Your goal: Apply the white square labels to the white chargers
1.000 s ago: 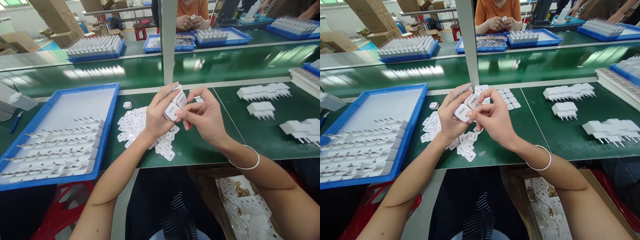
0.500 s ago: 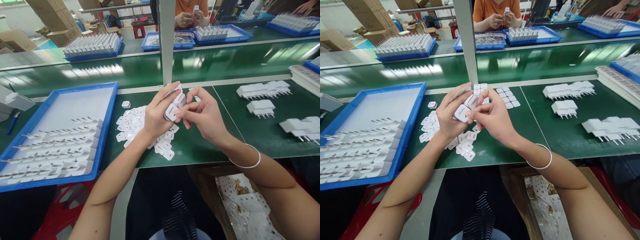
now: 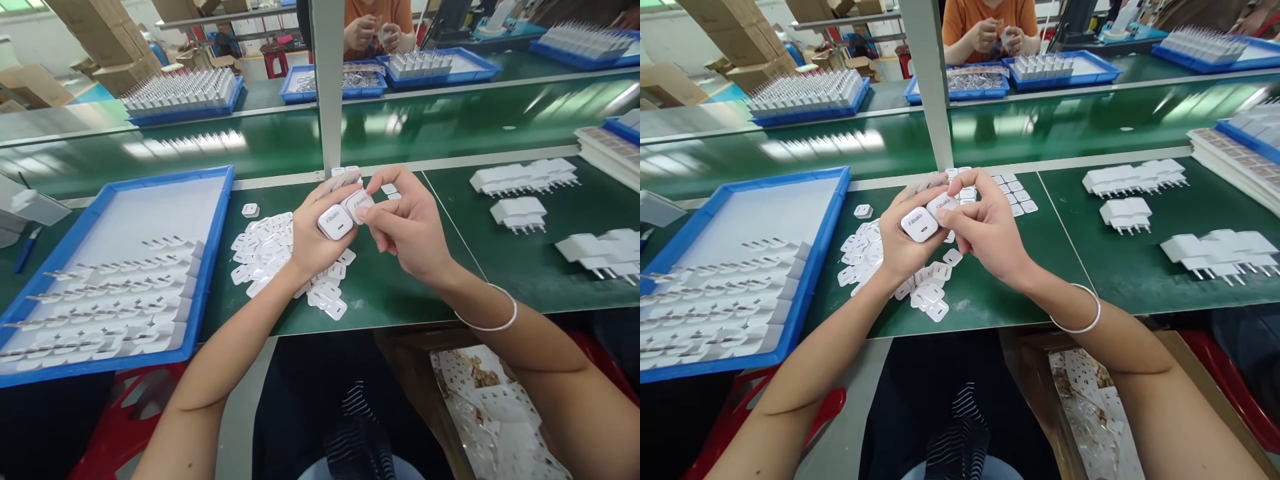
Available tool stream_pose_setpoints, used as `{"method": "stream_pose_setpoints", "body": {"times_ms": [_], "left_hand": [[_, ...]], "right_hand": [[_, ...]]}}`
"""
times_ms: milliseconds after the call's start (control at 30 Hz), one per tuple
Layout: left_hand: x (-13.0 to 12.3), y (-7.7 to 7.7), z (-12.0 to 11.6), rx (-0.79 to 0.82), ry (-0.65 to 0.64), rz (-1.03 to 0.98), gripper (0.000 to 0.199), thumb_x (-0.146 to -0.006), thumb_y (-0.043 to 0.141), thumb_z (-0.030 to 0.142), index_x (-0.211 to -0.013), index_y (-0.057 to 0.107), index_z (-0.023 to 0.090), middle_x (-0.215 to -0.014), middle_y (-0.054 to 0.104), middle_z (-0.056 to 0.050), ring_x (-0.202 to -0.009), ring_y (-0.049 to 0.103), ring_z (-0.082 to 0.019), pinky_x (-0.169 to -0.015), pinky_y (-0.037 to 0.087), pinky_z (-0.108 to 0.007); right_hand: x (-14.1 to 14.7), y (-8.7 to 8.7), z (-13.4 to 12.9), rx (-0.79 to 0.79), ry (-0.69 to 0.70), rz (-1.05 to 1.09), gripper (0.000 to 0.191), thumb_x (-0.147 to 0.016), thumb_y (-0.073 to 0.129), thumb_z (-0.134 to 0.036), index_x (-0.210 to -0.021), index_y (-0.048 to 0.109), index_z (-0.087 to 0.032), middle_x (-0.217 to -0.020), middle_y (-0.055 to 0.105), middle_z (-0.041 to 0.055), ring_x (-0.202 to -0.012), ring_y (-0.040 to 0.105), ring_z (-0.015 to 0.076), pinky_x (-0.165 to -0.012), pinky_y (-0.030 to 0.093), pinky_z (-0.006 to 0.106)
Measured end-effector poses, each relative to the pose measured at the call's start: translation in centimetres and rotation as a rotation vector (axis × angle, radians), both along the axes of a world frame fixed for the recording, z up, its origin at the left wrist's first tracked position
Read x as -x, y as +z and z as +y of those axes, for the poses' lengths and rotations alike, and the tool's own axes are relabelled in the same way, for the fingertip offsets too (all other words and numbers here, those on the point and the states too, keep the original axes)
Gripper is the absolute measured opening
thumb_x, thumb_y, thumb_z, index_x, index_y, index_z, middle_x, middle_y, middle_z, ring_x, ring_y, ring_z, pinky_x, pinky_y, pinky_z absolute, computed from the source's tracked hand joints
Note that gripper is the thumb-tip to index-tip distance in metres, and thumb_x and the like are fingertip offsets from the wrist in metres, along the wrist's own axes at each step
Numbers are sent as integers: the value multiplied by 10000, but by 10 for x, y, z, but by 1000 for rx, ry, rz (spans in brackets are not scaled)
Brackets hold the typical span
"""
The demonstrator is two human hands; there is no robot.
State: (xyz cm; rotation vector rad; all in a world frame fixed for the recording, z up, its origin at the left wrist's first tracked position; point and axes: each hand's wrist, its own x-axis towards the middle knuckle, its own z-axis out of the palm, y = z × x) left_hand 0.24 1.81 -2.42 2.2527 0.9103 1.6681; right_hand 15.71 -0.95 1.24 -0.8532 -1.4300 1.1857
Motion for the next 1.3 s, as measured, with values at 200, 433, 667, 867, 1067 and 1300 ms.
{"method": "stream_pose_setpoints", "body": {"times_ms": [200, 433, 667, 867, 1067, 1300], "left_hand": [[2, 1, 2, 10, -72, -14, 310, -868, 704, 342, -1174, 673, 299, -1282, 688, -39, -1174, 654, -262, -984, 544, -481], [3, -2, 3, -8, -51, -4, 311, -859, 704, 278, -1170, 684, 271, -1286, 689, -51, -1195, 648, -252, -1018, 533, -455], [1, -2, 4, -15, -24, -22, 345, -820, 669, 184, -1161, 694, 229, -1267, 696, -76, -1183, 650, -242, -1003, 547, -435], [8, 16, 1, 2, 80, 101, 332, -808, 707, 236, -1140, 696, 220, -1267, 700, -84, -1182, 647, -249, -999, 546, -432], [73, 66, 14, 85, 250, 453, 364, -664, 655, 73, -998, 738, 191, -1147, 735, -85, -1127, 659, -290, -996, 517, -446], [170, 89, 63, 744, 813, 866, 126, -533, 770, 162, -615, 678, 135, -723, 615, -115, -1041, 620, -436, -976, 454, -581]], "right_hand": [[2, 1, -4, -30, -9, 16, 204, -833, 647, -188, -928, 478, -251, -428, 406, -141, -329, 373, 66, -397, 304, 200], [3, -2, -3, -53, -48, -40, 290, -797, 686, -138, -937, 456, -246, -425, 413, -155, -355, 366, 66, -430, 319, 211], [9, -7, -3, -115, -77, -103, 452, -725, 776, -179, -1006, 430, -259, -457, 370, -164, -395, 316, 73, -453, 270, 232], [3, -3, 3, -76, 19, 16, 446, -763, 761, -310, -1078, 448, -271, -493, 464, -124, -412, 418, 103, -452, 321, 242], [-8, -13, 27, 43, -78, 147, 307, -791, 710, -307, -1029, 533, -228, -499, 542, -60, -422, 417, 100, -434, 306, 232], [1, -37, 43, 422, 28, 185, 182, -770, 676, -201, -898, 548, -179, -505, 524, -46, -424, 385, 65, -435, 299, 188]]}}
